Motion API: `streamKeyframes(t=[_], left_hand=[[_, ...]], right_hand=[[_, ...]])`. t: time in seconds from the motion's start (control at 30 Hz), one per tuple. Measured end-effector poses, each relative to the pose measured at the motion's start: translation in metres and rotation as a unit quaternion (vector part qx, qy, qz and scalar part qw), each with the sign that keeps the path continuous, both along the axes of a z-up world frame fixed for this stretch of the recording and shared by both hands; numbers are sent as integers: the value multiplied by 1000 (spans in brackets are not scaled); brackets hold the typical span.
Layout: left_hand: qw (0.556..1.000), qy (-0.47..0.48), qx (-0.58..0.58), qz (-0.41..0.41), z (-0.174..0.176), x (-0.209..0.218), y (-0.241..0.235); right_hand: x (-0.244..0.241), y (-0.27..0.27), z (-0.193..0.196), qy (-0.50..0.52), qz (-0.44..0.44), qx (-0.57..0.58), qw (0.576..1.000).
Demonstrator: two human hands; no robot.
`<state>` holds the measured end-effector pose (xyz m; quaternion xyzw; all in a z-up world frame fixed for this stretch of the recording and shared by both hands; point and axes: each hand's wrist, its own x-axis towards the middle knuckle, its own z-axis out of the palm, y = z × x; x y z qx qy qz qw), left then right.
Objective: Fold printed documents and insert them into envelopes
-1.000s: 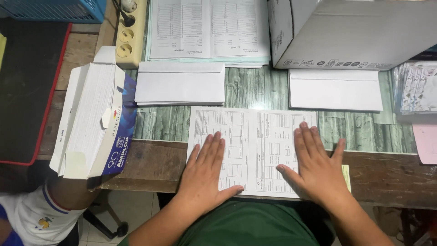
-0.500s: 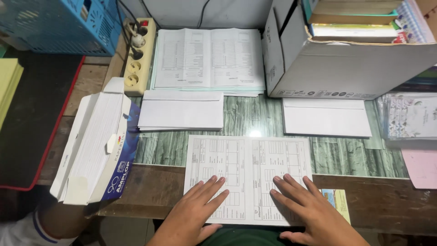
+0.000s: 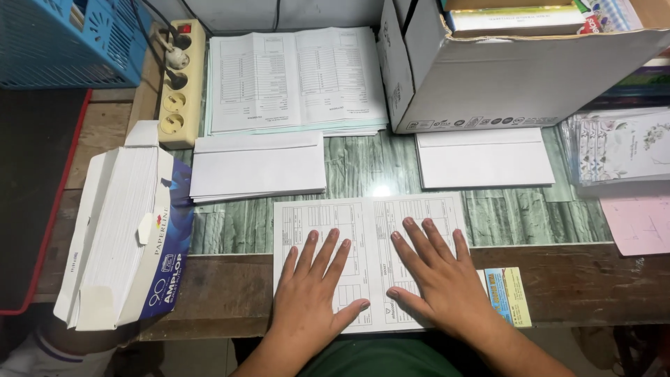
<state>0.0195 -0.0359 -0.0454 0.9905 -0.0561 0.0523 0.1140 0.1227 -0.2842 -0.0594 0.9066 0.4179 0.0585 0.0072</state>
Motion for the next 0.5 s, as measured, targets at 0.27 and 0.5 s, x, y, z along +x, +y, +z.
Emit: streamKeyframes(t=[0.27, 0.5], left_hand=[[976, -10, 210, 54, -4, -9, 24], [992, 95, 7, 85, 21, -8, 27]], right_hand=[[26, -31, 19, 132, -104, -131, 977], [19, -37, 39, 151, -96, -29, 983]])
